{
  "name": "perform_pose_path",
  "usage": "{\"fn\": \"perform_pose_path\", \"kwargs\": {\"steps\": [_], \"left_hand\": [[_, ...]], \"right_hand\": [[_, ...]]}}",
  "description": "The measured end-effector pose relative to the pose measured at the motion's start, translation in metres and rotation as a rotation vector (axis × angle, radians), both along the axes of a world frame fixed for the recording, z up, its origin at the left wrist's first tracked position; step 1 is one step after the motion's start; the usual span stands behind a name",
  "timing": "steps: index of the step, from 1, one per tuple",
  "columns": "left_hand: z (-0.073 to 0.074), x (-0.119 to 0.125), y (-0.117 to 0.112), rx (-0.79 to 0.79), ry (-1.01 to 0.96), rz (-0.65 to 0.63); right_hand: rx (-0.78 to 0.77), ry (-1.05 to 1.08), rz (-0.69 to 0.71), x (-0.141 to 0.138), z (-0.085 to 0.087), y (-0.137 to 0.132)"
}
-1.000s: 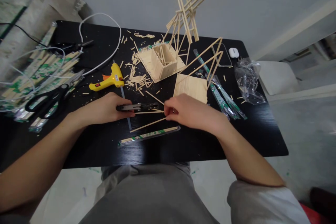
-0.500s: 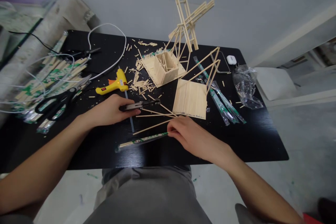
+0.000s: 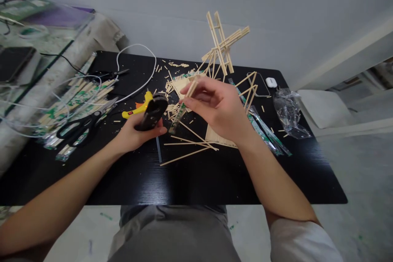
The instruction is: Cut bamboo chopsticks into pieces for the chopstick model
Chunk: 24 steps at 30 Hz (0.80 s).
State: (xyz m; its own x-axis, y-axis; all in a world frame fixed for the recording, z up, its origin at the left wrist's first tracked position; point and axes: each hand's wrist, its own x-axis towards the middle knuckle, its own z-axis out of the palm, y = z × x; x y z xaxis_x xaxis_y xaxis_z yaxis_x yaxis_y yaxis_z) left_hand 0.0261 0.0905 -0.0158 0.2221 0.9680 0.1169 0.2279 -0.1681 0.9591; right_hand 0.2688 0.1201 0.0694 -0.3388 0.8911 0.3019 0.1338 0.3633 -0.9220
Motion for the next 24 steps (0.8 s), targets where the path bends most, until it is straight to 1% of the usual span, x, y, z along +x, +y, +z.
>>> {"fn": "perform_pose_path", "kwargs": {"steps": [3, 5, 8, 12, 15, 21, 24], "left_hand": [[-0.002, -0.002, 0.002, -0.007, -0.066, 0.108], [-0.003, -0.004, 0.003, -0.023, -0.117, 0.151], [-0.004, -0.004, 0.004, -0.024, -0.138, 0.161], [-0.004, -0.001, 0.004, -0.012, -0.115, 0.157], [-0.006, 0.0, 0.004, -0.008, -0.134, 0.174], [-0.013, -0.003, 0.005, -0.025, -0.187, 0.238], [-0.012, -0.003, 0.003, -0.036, -0.235, 0.308]], "right_hand": [[0.087, -0.055, 0.01, -0.012, -0.011, 0.003], [0.147, -0.132, 0.018, -0.018, -0.021, 0.003], [0.213, -0.212, 0.019, -0.023, -0.032, 0.003], [0.269, -0.255, -0.014, -0.025, -0.038, 0.006], [0.292, -0.259, -0.015, -0.028, -0.043, 0.008], [0.296, -0.275, 0.085, -0.034, -0.068, 0.011], [0.287, -0.275, 0.091, -0.036, -0.066, 0.01]]}}
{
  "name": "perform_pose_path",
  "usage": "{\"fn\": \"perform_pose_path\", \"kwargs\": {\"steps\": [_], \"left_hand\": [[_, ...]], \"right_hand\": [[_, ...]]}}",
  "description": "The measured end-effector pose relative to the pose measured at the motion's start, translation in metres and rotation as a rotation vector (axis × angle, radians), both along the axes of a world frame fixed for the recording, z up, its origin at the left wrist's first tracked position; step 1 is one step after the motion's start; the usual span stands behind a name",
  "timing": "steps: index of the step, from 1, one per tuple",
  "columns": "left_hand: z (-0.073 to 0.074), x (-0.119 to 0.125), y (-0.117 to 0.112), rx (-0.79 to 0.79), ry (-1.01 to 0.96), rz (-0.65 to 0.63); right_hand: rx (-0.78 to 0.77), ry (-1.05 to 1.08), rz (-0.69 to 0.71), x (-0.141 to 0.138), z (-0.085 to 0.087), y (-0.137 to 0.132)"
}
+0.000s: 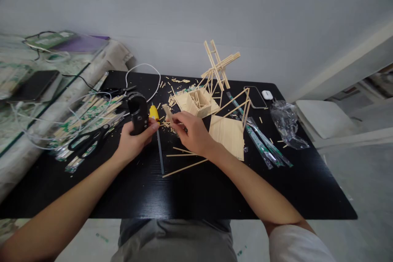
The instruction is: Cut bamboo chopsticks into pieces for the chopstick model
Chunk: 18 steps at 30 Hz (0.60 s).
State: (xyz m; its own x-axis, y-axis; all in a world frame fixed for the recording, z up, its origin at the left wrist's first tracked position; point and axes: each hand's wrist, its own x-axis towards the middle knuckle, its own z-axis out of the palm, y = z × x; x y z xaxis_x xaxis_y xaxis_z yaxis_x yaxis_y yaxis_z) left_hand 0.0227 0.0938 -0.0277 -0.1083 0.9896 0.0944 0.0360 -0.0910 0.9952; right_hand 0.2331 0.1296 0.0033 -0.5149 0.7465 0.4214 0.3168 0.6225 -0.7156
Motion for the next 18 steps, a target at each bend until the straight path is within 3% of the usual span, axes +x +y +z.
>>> {"fn": "perform_pose_path", "kwargs": {"steps": [6, 10, 13, 18], "left_hand": [[0.008, 0.0, -0.002, 0.031, -0.173, 0.096], [0.005, -0.003, 0.0, 0.03, -0.061, 0.174], [0.002, -0.006, 0.002, 0.022, 0.087, 0.131], [0.001, -0.007, 0.0, 0.025, 0.177, -0.019]], "right_hand": [[-0.063, -0.075, 0.067, 0.002, 0.017, -0.007], [-0.187, -0.151, 0.118, 0.006, 0.017, -0.008], [-0.251, -0.182, 0.107, 0.01, 0.015, -0.012], [-0.36, -0.258, 0.056, 0.032, 0.01, -0.034]]}}
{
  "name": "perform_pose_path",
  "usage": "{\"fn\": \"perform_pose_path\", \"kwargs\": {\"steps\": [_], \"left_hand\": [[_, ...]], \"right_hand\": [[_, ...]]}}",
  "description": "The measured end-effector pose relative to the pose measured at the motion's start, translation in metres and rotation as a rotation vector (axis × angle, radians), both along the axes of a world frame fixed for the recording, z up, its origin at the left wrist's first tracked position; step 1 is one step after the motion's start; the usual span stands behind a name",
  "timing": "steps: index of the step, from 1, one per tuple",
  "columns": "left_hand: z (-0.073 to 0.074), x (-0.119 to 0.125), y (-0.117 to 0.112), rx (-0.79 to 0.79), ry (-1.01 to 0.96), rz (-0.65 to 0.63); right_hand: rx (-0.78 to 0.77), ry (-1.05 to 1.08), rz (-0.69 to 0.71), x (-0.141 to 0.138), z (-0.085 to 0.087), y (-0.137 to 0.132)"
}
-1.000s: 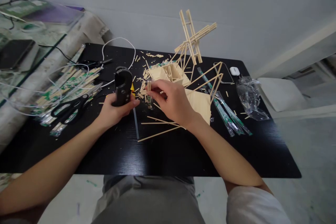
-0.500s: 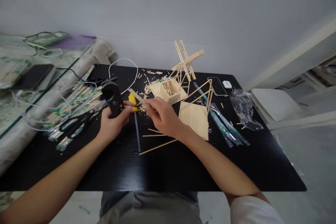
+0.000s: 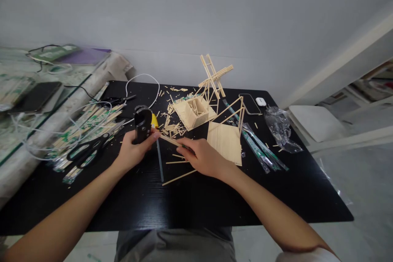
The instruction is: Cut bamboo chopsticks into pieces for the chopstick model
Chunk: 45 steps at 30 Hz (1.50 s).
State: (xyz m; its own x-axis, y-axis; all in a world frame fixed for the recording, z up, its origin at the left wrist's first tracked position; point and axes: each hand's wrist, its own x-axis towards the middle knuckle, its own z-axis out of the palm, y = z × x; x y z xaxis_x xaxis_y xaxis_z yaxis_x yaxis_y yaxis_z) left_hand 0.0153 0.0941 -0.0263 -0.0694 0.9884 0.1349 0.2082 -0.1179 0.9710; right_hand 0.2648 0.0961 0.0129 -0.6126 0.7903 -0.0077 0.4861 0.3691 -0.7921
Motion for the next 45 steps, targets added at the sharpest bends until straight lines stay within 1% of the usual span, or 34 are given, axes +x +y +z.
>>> {"fn": "perform_pose_path", "kwargs": {"steps": [2, 4, 6, 8, 10, 12, 13, 15, 16, 18, 19, 20, 21, 23, 24, 26, 28, 31, 34, 36, 38, 41, 43, 45], "left_hand": [[0.002, -0.001, 0.001, -0.018, -0.051, 0.04], [0.006, -0.004, 0.004, -0.03, -0.167, 0.126], [0.009, -0.006, 0.008, -0.027, -0.287, 0.199], [0.012, -0.007, 0.011, -0.006, -0.363, 0.233], [0.012, -0.007, 0.013, -0.006, -0.387, 0.218], [0.01, -0.006, 0.012, -0.035, -0.373, 0.166], [0.008, -0.005, 0.012, -0.057, -0.353, 0.137], [0.005, -0.004, 0.009, -0.096, -0.291, 0.09], [0.003, -0.004, 0.008, -0.105, -0.249, 0.067], [0.0, -0.004, 0.006, -0.093, -0.154, 0.024], [0.0, -0.003, 0.005, -0.08, -0.111, 0.004], [-0.001, -0.003, 0.005, -0.068, -0.075, -0.015], [-0.001, -0.002, 0.005, -0.058, -0.047, -0.03], [-0.002, 0.0, 0.004, -0.054, -0.017, -0.041], [-0.002, 0.001, 0.004, -0.06, -0.013, -0.043], [-0.003, 0.003, 0.003, -0.066, -0.016, -0.035], [-0.003, 0.004, 0.003, -0.062, -0.02, -0.016], [-0.001, 0.002, 0.004, -0.045, 0.02, 0.006], [0.001, 0.001, 0.006, -0.032, 0.082, -0.01], [0.002, 0.001, 0.007, -0.028, 0.105, -0.034], [0.003, 0.001, 0.007, -0.019, 0.129, -0.065], [0.005, 0.0, 0.008, 0.011, 0.202, -0.124], [0.007, -0.003, 0.008, 0.051, 0.312, -0.209], [0.011, -0.009, 0.009, 0.092, 0.456, -0.334]], "right_hand": [[-0.011, -0.022, -0.067, 0.018, 0.0, -0.014], [0.022, -0.06, -0.123, 0.042, 0.004, -0.028], [0.053, -0.124, -0.172, 0.073, 0.009, -0.039], [0.105, -0.183, -0.277, 0.108, 0.014, -0.043], [0.162, -0.28, -0.445, 0.143, 0.013, -0.04], [0.18, -0.422, -0.625, 0.173, 0.004, -0.034], [0.222, -0.489, -0.709, 0.184, -0.002, -0.031], [0.348, -0.576, -0.797, 0.193, -0.015, -0.027], [0.442, -0.586, -0.809, 0.19, -0.02, -0.028], [0.621, -0.502, -0.776, 0.17, -0.024, -0.033], [0.656, -0.43, -0.739, 0.154, -0.022, -0.037], [0.647, -0.345, -0.684, 0.136, -0.019, -0.041], [0.585, -0.269, -0.59, 0.117, -0.015, -0.043], [0.394, -0.135, -0.379, 0.079, -0.009, -0.044], [0.301, -0.095, -0.305, 0.062, -0.008, -0.042], [0.187, -0.069, -0.214, 0.036, -0.009, -0.034], [0.136, -0.068, -0.177, 0.023, -0.014, -0.023], [0.101, -0.066, -0.192, 0.025, -0.019, -0.012], [0.093, -0.094, -0.224, 0.041, -0.018, -0.009], [0.083, -0.072, -0.295, 0.053, -0.015, -0.009], [0.035, 0.044, -0.381, 0.063, -0.009, -0.011], [-0.088, 0.263, -0.434, 0.072, 0.004, -0.015], [-0.174, 0.36, -0.448, 0.073, 0.013, -0.018], [-0.233, 0.456, -0.434, 0.072, 0.019, -0.019]]}}
